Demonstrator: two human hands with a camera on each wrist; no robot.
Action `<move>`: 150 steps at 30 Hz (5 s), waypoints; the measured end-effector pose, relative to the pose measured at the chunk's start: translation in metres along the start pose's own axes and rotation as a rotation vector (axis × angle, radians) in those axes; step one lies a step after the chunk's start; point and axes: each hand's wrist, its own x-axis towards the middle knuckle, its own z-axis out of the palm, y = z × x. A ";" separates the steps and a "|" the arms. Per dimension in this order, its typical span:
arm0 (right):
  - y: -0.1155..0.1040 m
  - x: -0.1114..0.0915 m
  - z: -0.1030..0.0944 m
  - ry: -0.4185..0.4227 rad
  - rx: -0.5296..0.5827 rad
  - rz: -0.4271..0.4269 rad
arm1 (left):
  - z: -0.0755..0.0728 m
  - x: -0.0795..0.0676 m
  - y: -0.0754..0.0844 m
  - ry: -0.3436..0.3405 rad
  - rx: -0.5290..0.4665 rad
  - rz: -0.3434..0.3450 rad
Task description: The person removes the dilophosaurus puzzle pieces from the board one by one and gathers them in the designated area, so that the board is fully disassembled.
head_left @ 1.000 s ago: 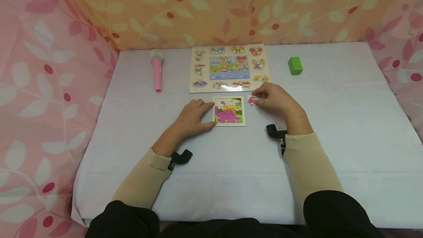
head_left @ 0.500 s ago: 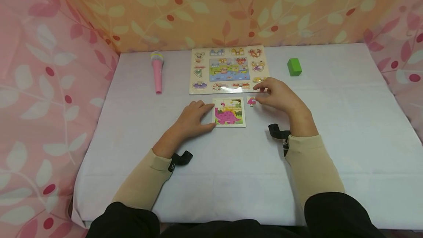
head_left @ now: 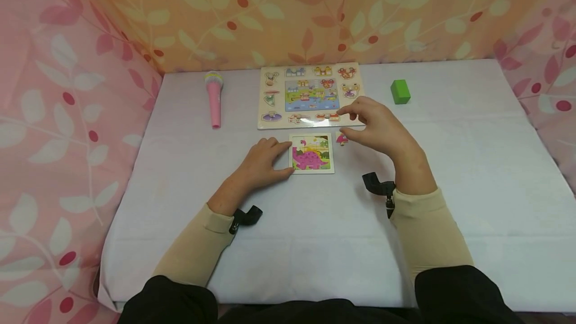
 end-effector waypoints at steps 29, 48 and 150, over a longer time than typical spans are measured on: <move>-0.029 0.022 0.071 -0.232 -0.114 0.027 | 0.000 0.001 -0.001 0.001 0.012 0.002; -0.009 0.028 0.084 -0.265 -0.289 0.180 | 0.002 0.001 -0.002 0.009 0.006 0.013; 0.004 0.026 0.064 -0.172 0.051 0.016 | -0.001 0.002 0.000 -0.006 0.020 0.000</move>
